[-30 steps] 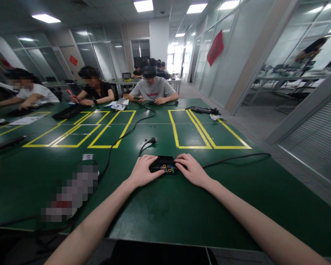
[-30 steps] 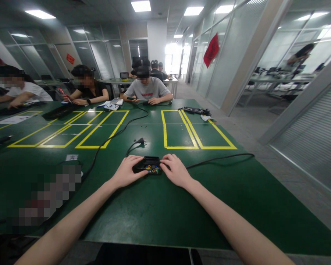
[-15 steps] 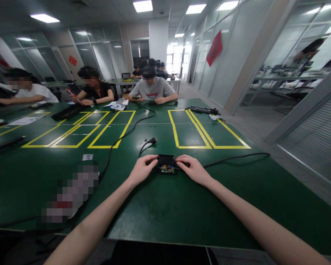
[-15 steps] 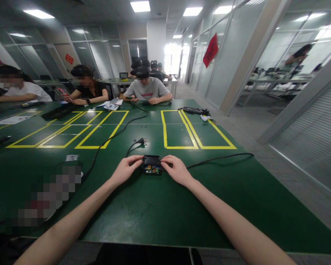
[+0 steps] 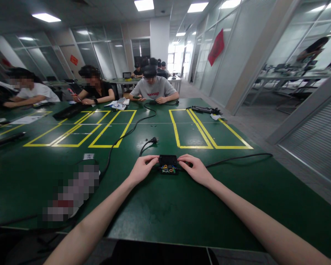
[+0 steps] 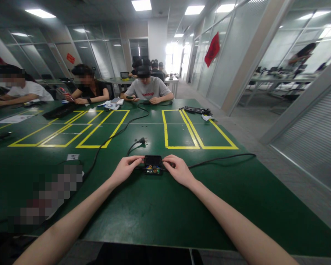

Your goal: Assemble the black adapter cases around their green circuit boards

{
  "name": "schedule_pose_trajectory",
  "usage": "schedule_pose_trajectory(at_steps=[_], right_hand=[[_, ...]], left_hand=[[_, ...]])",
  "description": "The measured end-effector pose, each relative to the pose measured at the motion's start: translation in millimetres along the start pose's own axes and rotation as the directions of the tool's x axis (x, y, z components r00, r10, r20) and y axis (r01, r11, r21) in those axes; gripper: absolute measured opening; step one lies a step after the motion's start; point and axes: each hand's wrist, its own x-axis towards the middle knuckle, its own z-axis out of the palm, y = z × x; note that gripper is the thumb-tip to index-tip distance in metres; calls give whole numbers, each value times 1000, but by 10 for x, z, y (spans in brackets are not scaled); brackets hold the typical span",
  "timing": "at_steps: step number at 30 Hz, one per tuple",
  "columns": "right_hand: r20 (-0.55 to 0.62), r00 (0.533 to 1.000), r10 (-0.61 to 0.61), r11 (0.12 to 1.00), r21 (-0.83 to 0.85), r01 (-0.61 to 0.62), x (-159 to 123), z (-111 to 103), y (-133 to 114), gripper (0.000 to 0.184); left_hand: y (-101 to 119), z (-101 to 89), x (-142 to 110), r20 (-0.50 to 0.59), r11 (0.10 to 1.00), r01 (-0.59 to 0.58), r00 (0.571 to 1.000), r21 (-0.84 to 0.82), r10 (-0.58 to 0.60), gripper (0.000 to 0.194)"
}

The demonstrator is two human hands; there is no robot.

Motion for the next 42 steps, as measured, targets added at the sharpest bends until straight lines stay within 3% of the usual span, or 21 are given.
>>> schedule_pose_trajectory(at_steps=[24,31,37,42], right_hand=[[-16,1000,27,1000,15,-27,-8,-11,16,26],[-1,999,49,999,2,-49,-18,-28,-24,24],[0,998,62,992,108,-62,-23,-24,-21,22],[71,997,20,974,224,-36,-41,-21,-70,21]], left_hand=[[-14,12,5,-8,999,6,1000,-49,-7,36],[-3,19,-7,-4,983,19,1000,-180,-20,44],[51,24,-27,-1,979,23,1000,-200,-24,47],[64,24,-34,-22,972,19,999,-236,-25,48]])
